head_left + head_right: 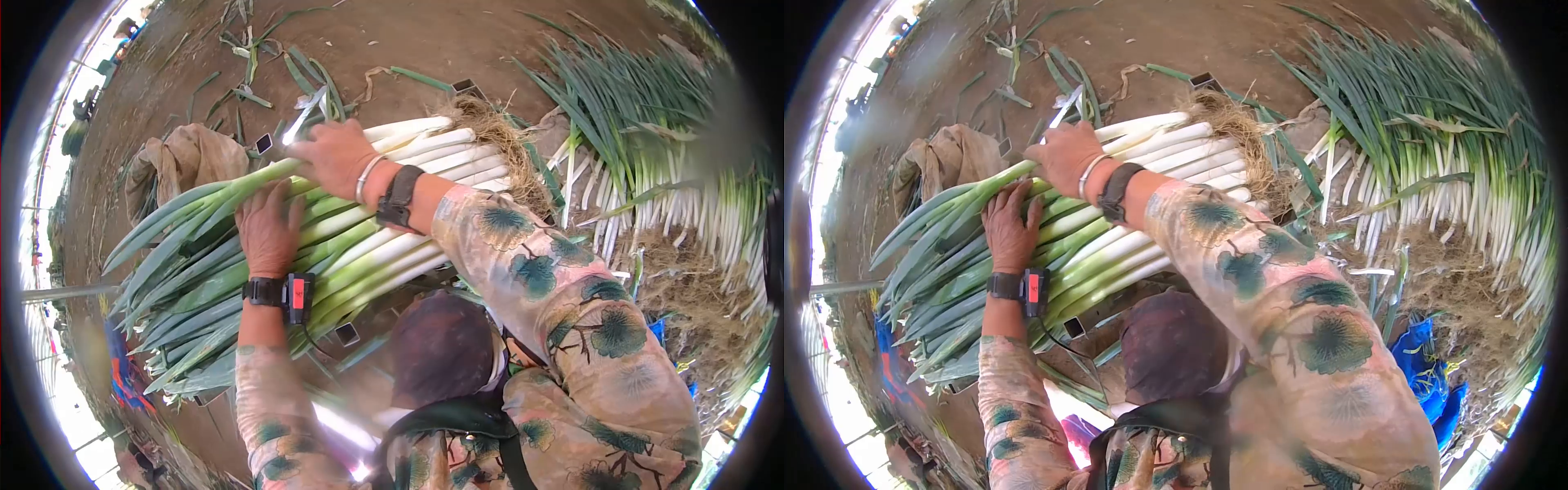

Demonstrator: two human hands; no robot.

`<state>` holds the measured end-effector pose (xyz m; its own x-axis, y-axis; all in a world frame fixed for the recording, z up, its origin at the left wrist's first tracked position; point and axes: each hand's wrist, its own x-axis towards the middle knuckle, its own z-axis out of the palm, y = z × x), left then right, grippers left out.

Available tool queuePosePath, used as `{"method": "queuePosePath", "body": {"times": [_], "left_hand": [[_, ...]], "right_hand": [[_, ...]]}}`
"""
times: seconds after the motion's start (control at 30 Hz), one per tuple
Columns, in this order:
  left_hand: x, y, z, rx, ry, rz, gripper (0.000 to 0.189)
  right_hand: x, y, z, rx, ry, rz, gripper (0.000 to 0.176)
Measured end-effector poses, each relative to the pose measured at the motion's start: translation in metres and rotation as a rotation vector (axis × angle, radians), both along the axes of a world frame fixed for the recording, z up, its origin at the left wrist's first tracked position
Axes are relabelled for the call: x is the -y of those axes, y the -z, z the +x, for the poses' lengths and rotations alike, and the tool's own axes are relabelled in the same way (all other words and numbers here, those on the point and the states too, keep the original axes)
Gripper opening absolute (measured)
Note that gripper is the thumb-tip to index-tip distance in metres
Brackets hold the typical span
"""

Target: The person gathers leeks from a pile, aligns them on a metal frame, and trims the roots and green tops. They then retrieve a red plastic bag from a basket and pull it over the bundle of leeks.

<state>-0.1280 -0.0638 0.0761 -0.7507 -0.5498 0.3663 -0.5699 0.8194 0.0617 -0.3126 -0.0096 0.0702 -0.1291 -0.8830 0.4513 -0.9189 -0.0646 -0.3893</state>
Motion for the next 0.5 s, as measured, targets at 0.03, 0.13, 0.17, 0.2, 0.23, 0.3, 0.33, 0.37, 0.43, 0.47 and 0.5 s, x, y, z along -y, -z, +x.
{"method": "queuePosePath", "body": {"times": [0.03,0.13,0.17,0.2,0.23,0.3,0.33,0.37,0.43,0.47,0.5], "left_hand": [[0.000,0.000,0.000,0.002,-0.008,0.004,0.035],[-0.001,0.000,0.002,-0.018,-0.013,0.018,0.034],[-0.001,0.000,0.002,-0.021,-0.014,0.021,0.033],[-0.002,-0.001,0.003,-0.017,-0.028,0.027,0.033],[-0.003,-0.001,0.002,-0.013,-0.041,0.034,0.033],[-0.005,-0.002,0.000,-0.026,-0.037,0.052,0.033],[-0.005,-0.002,0.000,-0.038,-0.029,0.064,0.033],[-0.004,-0.003,0.003,-0.046,-0.027,0.071,0.032],[-0.002,-0.001,0.006,-0.093,-0.004,0.041,0.031],[-0.002,0.000,0.005,-0.120,0.017,0.028,0.030],[-0.001,0.002,0.005,-0.165,0.029,0.030,0.030]], "right_hand": [[-0.002,0.000,-0.007,0.008,-0.020,0.076,0.028],[-0.014,0.003,-0.037,0.034,0.035,0.142,0.028],[-0.020,0.006,-0.043,0.022,0.039,0.157,0.030],[-0.025,0.012,-0.048,0.010,0.042,0.172,0.032],[-0.031,0.017,-0.055,-0.002,0.047,0.186,0.034],[-0.038,0.024,-0.072,-0.020,0.083,0.266,0.040],[-0.041,0.025,-0.075,-0.023,0.090,0.306,0.042],[-0.044,0.027,-0.078,-0.020,0.098,0.335,0.045],[-0.048,0.024,-0.079,-0.009,0.111,0.387,0.050],[-0.048,0.025,-0.075,-0.023,0.136,0.416,0.051],[-0.048,0.025,-0.071,-0.041,0.166,0.445,0.051]]}}
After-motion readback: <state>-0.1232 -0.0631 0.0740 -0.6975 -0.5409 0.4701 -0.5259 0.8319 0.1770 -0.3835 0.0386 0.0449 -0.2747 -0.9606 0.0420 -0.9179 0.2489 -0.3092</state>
